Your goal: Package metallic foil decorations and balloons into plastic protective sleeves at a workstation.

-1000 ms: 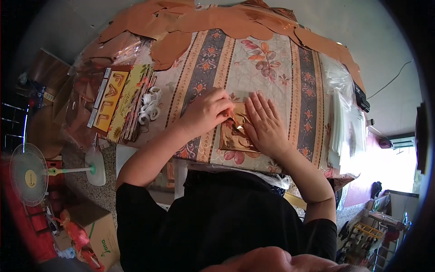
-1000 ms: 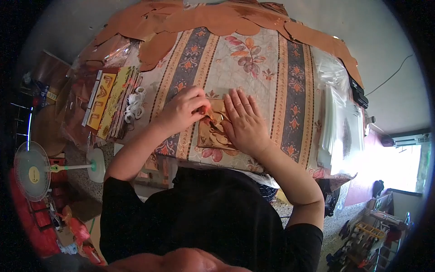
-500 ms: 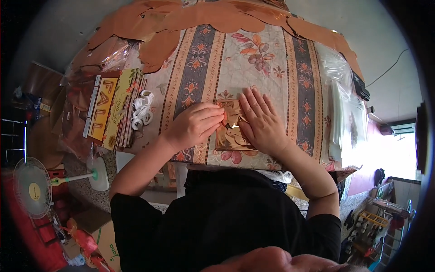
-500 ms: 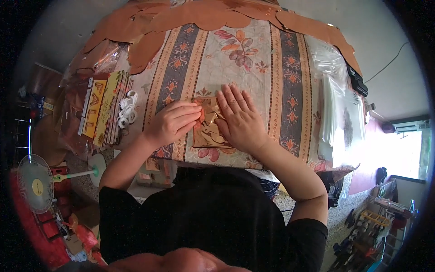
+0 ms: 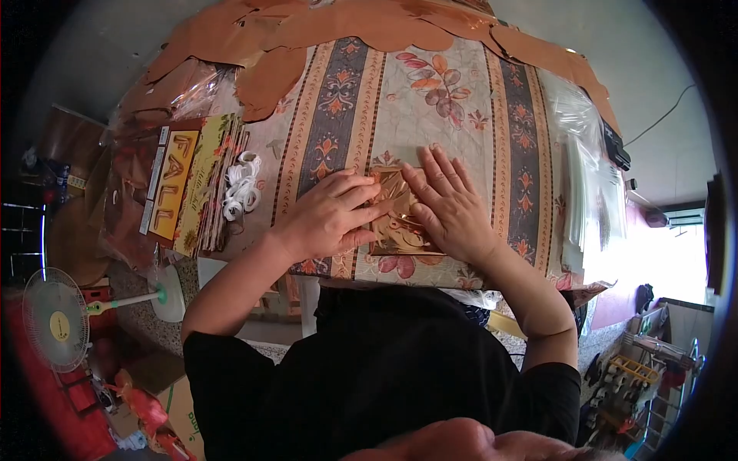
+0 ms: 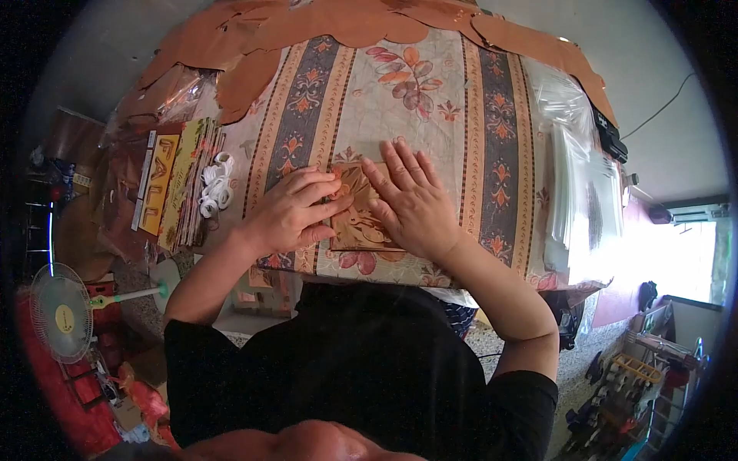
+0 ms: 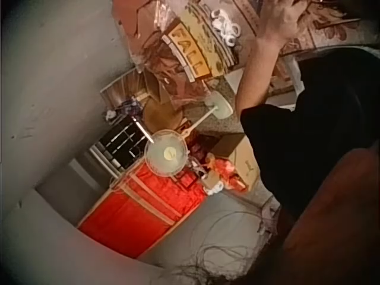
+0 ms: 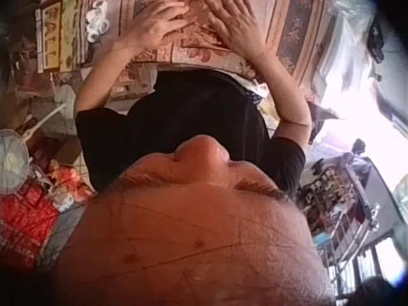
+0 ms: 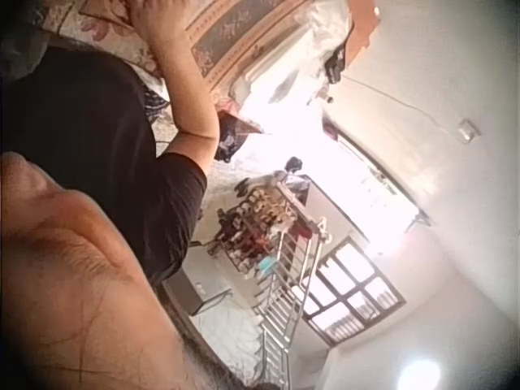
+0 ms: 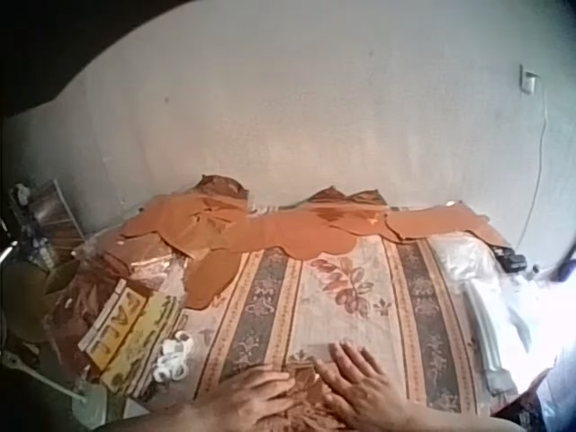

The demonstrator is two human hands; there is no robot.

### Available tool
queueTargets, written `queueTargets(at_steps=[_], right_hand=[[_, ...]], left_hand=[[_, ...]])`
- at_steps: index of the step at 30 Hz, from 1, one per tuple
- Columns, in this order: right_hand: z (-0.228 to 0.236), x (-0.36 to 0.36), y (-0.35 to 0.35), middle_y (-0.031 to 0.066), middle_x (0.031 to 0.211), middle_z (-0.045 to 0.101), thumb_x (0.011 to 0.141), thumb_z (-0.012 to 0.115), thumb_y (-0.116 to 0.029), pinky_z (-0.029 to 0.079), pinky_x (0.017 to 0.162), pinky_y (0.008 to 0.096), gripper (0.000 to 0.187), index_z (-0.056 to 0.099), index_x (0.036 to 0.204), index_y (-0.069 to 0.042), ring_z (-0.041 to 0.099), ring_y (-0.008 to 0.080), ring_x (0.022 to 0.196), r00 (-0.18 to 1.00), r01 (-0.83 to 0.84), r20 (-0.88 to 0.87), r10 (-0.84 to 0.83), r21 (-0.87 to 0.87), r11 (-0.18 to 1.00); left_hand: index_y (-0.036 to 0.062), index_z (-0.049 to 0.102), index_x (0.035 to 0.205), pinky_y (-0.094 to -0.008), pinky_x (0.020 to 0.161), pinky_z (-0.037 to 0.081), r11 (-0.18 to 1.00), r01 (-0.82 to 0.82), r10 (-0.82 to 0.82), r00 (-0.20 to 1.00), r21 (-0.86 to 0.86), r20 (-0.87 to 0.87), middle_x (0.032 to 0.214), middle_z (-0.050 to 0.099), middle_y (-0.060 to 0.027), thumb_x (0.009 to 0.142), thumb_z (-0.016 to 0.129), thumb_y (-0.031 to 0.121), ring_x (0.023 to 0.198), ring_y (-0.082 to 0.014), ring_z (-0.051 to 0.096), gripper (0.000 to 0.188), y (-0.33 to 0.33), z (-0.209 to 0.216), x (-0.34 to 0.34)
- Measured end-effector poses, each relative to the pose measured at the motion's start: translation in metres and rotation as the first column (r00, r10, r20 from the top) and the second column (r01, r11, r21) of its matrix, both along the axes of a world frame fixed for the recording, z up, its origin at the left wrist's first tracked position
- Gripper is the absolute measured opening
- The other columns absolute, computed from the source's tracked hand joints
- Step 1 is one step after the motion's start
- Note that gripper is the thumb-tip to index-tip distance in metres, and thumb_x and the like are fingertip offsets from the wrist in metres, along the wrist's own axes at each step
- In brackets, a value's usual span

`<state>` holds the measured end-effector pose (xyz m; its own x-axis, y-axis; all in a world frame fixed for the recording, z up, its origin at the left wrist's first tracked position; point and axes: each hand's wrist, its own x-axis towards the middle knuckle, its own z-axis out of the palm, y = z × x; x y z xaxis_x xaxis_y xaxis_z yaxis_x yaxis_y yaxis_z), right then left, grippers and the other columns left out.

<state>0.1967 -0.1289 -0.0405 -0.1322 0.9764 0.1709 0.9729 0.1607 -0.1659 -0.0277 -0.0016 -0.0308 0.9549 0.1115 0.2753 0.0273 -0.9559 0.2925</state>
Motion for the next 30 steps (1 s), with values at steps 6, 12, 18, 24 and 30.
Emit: queueTargets(at_steps=[6, 12, 18, 24, 30], right_hand=[[-0.002, -0.003, -0.002, 0.0182, 0.155, 0.029, 0.098, 0.041, -0.039, 0.016, 0.118, 0.0480, 0.057, 0.035, 0.149, -0.014, 0.023, 0.0352, 0.145, 1.000, 0.005, 0.028, -0.006, 0.021, 1.000], [-0.005, -0.003, -0.002, 0.0185, 0.154, 0.030, 0.097, 0.044, -0.038, 0.017, 0.117, 0.0489, 0.058, 0.035, 0.149, -0.013, 0.024, 0.0362, 0.145, 0.999, -0.004, 0.053, 0.002, 0.054, 0.999], [-0.005, -0.002, -0.002, 0.0188, 0.154, 0.030, 0.097, 0.044, -0.038, 0.017, 0.117, 0.0491, 0.058, 0.035, 0.149, -0.012, 0.024, 0.0372, 0.144, 0.999, -0.010, 0.047, 0.008, 0.052, 0.999], [-0.006, -0.002, -0.001, 0.0190, 0.153, 0.031, 0.097, 0.044, -0.037, 0.017, 0.117, 0.0489, 0.058, 0.035, 0.149, -0.013, 0.025, 0.0371, 0.144, 0.998, -0.004, 0.064, 0.000, 0.052, 0.999], [-0.004, -0.003, -0.002, 0.0188, 0.153, 0.032, 0.097, 0.044, -0.038, 0.017, 0.117, 0.0489, 0.058, 0.035, 0.149, -0.013, 0.025, 0.0367, 0.144, 0.998, -0.001, 0.062, -0.002, 0.053, 0.999]], left_hand=[[0.0101, 0.064, 0.124, -0.0430, 0.105, 0.041, 0.997, 0.049, -0.044, 0.995, -0.056, 0.089, 0.115, 0.060, -0.0105, 0.085, 0.068, 0.029, 0.119, -0.0284, 0.053, 0.043, 0.003, -0.004, -0.001], [0.0031, 0.063, 0.114, -0.0375, 0.090, 0.050, 0.849, -0.130, 0.228, 0.964, -0.512, 0.133, 0.109, 0.064, -0.0119, 0.089, 0.059, 0.004, 0.100, -0.0281, 0.062, 0.025, 0.000, -0.002, 0.001], [0.0025, 0.066, 0.105, -0.0354, 0.082, 0.051, 0.937, -0.091, 0.155, 0.973, -0.337, 0.168, 0.101, 0.061, -0.0084, 0.086, 0.064, -0.001, 0.095, -0.0249, 0.062, 0.020, 0.011, -0.003, 0.014], [0.0039, 0.069, 0.101, -0.0328, 0.080, 0.052, 0.997, 0.010, 0.000, 0.991, -0.078, 0.134, 0.100, 0.061, -0.0059, 0.078, 0.071, 0.004, 0.095, -0.0227, 0.060, 0.022, 0.025, 0.006, 0.020], [0.0031, 0.071, 0.097, -0.0331, 0.080, 0.053, 0.995, 0.081, -0.089, 0.985, 0.058, 0.150, 0.098, 0.064, -0.0043, 0.076, 0.069, 0.003, 0.094, -0.0219, 0.060, 0.022, 0.026, 0.008, 0.023]])
